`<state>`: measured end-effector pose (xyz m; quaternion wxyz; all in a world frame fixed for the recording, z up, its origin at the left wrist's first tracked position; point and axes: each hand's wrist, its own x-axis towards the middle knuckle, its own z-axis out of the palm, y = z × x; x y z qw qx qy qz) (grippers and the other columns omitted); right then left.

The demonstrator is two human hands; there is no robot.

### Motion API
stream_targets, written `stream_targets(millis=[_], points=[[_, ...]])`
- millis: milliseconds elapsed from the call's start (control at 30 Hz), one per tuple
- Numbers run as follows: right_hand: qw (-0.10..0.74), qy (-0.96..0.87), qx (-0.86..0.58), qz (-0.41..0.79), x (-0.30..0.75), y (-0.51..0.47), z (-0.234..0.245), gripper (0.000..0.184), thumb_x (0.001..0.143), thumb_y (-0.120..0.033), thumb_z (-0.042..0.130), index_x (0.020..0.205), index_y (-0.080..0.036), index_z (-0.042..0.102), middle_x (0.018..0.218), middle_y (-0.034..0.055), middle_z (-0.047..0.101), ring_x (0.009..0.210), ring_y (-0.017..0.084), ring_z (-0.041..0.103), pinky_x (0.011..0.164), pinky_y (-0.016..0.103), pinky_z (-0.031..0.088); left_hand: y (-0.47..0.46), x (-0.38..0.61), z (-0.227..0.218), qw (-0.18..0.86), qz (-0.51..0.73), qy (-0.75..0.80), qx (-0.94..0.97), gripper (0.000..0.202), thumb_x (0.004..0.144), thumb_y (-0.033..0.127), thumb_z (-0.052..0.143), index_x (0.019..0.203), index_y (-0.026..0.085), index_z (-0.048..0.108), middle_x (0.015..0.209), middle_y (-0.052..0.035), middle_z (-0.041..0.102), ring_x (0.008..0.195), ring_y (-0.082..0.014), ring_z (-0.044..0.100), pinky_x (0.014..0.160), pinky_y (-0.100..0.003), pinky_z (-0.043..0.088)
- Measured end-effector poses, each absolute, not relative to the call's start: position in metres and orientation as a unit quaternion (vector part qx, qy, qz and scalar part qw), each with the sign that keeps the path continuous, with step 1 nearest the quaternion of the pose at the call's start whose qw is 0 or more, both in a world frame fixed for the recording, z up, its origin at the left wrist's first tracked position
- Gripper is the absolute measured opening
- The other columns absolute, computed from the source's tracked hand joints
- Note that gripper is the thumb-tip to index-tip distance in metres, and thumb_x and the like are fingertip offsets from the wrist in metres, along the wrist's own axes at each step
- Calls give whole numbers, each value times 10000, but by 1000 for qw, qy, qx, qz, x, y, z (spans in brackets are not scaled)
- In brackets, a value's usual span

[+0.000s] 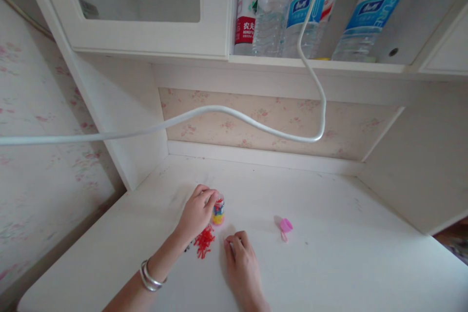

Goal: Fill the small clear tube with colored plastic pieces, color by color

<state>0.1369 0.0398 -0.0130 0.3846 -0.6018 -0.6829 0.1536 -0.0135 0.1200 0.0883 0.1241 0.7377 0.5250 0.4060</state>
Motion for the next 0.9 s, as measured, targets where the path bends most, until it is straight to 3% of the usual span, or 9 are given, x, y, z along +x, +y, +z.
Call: stream_targets(millis=[200, 400, 533, 667, 900], points=[[392, -678, -602, 154, 137, 40, -10, 245, 941, -267, 383, 862, -234, 613, 890, 30, 568, 736, 136, 593, 692, 220, 448, 99, -25, 75, 156, 444, 544, 695, 305, 926, 377, 388, 930, 194, 633, 902, -44, 602, 783, -146, 583, 689, -259, 478], [383, -685, -599, 159, 137, 41, -10, 252, 945, -254, 368, 869, -227, 607, 897, 33, 562, 741, 138, 590, 700, 226, 444, 45, -32, 35, 131, 343, 578, 729, 226, 924, 363, 398, 963, 228, 575, 939, -32, 608, 820, -146, 621, 708, -242, 488], [391, -679, -598, 170, 137, 41, -11, 270, 946, -264, 365, 848, -214, 612, 888, 35, 559, 734, 135, 582, 701, 233, 442, 21, -34, 15, 55, 241, 615, 749, 202, 912, 363, 411, 942, 243, 571, 926, -17, 612, 691, -135, 650, 589, -221, 482], [440, -642, -596, 198, 138, 43, -10, 294, 941, -319, 375, 836, -207, 626, 886, 41, 563, 753, 137, 571, 702, 239, 443, 16, -35, 2, -2, 200, 624, 756, 204, 909, 342, 409, 925, 255, 593, 948, -14, 631, 677, -132, 668, 534, -205, 481], [526, -591, -567, 228, 141, 76, 34, 311, 904, -408, 447, 871, -192, 669, 860, 45, 568, 635, 122, 495, 579, 247, 414, 17, -38, -12, -35, 251, 590, 767, 202, 913, 249, 391, 919, 264, 592, 999, -17, 657, 749, -134, 683, 576, -208, 523]])
